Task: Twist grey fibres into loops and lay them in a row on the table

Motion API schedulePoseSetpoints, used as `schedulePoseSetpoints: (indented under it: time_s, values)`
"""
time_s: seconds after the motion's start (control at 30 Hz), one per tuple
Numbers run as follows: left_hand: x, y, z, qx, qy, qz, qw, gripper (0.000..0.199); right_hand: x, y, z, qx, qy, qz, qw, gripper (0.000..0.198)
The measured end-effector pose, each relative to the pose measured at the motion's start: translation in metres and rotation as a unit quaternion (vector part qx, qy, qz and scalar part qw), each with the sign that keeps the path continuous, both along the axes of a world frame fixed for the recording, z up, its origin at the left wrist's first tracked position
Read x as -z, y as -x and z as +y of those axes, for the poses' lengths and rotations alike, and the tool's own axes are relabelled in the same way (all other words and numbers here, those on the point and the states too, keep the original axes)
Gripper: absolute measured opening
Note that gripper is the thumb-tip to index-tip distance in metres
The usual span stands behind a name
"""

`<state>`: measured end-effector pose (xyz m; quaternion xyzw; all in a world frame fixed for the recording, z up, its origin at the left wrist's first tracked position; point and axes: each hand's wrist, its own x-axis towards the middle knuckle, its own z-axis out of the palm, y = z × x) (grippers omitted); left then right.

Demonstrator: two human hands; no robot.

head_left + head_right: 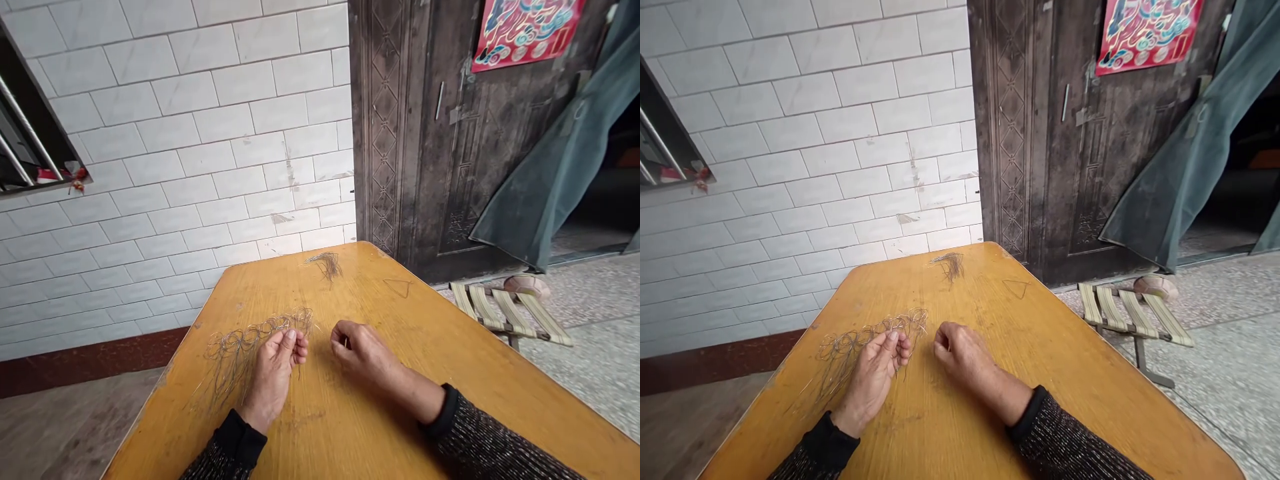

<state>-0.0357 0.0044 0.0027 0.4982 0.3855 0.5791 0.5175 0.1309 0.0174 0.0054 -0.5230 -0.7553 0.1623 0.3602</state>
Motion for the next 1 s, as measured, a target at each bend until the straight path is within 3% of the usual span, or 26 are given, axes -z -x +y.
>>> schedulePoseSetpoints:
  time_s: [0.13,0.23,0.3,0.47,0.6,0.83,1.0]
  values:
    - [0.001,-0.002,-0.002,0.059,0.037,-0.045,0.997,0.027,-0.003,-0.005,0.0,-0.061,0.074,0.139,0.986,0.01]
    - [0.003,-0.004,-0.004,0.091,0.046,-0.06,0.993,0.024,-0.003,-0.006,0.001,-0.147,0.177,0.245,0.942,0.022]
    - [0.003,-0.004,-0.005,0.094,0.047,-0.091,0.99,0.021,-0.002,-0.005,0.002,-0.173,0.206,0.283,0.921,0.024]
    - [0.001,-0.001,-0.003,0.116,0.064,-0.158,0.978,0.02,-0.004,-0.004,0.002,-0.159,0.206,0.298,0.918,0.019]
    - [0.001,0.001,-0.002,0.134,0.055,-0.122,0.982,0.018,-0.008,-0.006,0.001,-0.154,0.209,0.291,0.921,0.016]
    - [0.003,0.001,-0.003,0.148,0.043,-0.011,0.988,0.025,-0.009,-0.009,-0.003,-0.207,0.198,0.284,0.915,0.025]
    - [-0.002,0.002,-0.004,0.174,0.1,-0.058,0.978,0.028,-0.014,-0.012,-0.003,-0.148,0.191,0.279,0.929,0.019]
